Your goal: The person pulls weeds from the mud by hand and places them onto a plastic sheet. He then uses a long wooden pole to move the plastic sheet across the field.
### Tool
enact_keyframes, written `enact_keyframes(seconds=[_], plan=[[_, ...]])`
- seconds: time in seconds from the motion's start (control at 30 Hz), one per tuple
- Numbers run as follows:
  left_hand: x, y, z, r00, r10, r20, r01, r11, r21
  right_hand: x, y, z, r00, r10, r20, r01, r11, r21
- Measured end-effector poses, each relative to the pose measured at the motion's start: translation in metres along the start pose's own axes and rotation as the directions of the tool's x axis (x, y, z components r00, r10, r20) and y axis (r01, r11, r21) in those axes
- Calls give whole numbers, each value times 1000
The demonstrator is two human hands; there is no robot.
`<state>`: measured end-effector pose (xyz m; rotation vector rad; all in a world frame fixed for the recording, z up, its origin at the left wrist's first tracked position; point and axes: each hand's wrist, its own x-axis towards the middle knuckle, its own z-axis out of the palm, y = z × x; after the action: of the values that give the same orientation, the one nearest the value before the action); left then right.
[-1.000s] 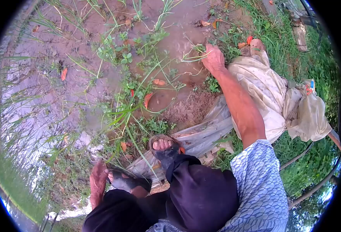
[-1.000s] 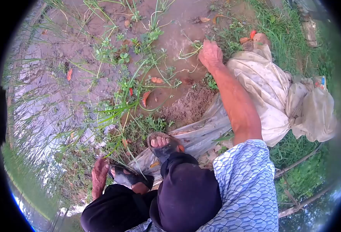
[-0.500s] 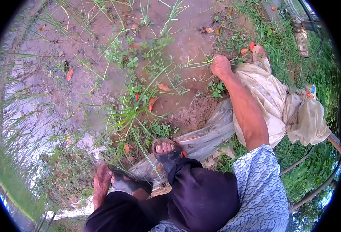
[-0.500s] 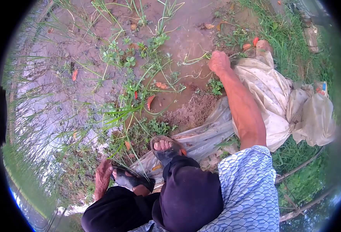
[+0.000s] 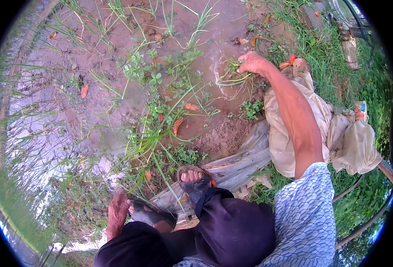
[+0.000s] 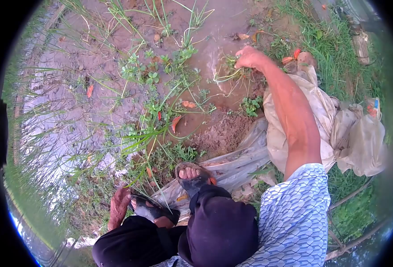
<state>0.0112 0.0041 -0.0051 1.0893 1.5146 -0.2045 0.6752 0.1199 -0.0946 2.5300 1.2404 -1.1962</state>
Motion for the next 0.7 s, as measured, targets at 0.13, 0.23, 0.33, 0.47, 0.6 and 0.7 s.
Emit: enact_keyframes(seconds=[0.13, 0.23, 0.33, 0.47, 0.6, 0.7], plan=[[-1, -6, -3, 999, 0, -38, -4, 995, -104, 18, 59, -100, 726, 509, -463, 446, 163, 880], [6, -11, -5, 1000, 1, 5, 0, 993, -116, 0, 31, -91, 534, 577, -618, 233, 602, 764], [4, 6, -4, 999, -7, 31, 9, 996, -86, 40, -5, -35, 909, 17, -416, 204, 853, 481], [-6, 20, -12, 999, -9, -40, 3, 988, -156, 84, -34, 27, 806, -433, -403, 360, 900, -247], [-13, 13, -14, 996, -49, -72, 35, 982, -186, 117, -29, 57, 773, -466, -431, 244, 845, -477], [-11, 8, -8, 996, -87, -28, 81, 984, -159, 115, -27, 59, 765, -485, -425, 276, 842, -463]])
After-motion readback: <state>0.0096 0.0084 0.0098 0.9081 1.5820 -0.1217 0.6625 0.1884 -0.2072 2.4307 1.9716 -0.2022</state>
